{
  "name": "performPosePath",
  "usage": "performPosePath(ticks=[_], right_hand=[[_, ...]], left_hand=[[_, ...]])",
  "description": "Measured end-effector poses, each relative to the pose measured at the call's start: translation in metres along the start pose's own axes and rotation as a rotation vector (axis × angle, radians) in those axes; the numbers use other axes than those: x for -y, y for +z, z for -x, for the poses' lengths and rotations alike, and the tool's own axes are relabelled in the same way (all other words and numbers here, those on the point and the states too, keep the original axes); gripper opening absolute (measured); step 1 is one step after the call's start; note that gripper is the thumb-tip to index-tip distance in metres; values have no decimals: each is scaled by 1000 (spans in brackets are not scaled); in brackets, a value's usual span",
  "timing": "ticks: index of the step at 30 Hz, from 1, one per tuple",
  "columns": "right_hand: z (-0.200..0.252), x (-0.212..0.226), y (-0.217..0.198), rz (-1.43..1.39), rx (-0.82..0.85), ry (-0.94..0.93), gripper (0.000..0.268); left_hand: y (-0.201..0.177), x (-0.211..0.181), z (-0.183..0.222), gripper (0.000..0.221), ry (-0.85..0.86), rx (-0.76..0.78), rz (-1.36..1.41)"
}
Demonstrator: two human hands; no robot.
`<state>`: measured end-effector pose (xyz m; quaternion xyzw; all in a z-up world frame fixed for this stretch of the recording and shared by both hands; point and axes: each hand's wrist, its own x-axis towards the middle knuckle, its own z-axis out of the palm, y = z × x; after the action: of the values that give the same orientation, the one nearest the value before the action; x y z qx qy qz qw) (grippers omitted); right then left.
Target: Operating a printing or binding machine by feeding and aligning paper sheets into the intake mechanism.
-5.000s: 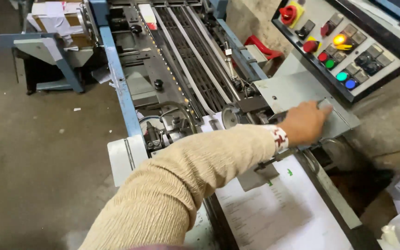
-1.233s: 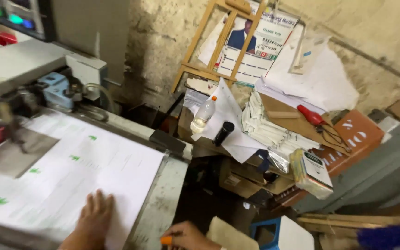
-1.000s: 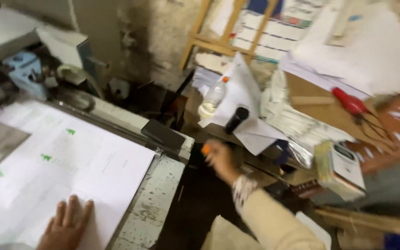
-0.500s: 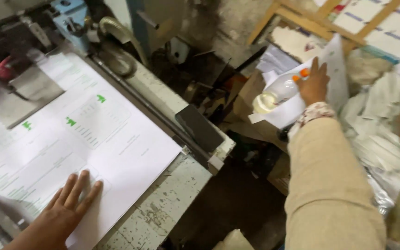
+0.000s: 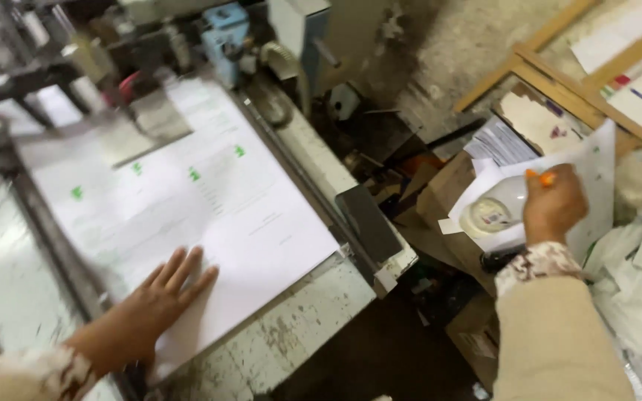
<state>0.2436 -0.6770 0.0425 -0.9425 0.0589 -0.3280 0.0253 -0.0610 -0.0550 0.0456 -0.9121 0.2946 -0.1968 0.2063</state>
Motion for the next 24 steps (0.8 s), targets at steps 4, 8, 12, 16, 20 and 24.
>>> performPosePath(ticks=[4, 8, 12, 16, 20, 24], right_hand=[[-17, 83, -133, -43, -292, -338, 40], [-22, 125, -221, -488, -266, -352, 36], [-9, 211, -287, -755, -178, -223, 33], [26, 305, -320, -907, -74, -544, 29], [73, 388, -306, -1094, 82, -274, 20], [102, 417, -274, -892, 128, -412, 19]], left_hand=[[-16, 11, -17, 127, -20, 931, 596], [-27, 13, -16, 126, -65, 879, 693], [-45, 17, -18, 140, -64, 842, 698], [-53, 19, -13, 131, -75, 844, 735], [-10, -8, 6, 111, -136, 492, 627], [33, -38, 10, 83, -237, 351, 670]])
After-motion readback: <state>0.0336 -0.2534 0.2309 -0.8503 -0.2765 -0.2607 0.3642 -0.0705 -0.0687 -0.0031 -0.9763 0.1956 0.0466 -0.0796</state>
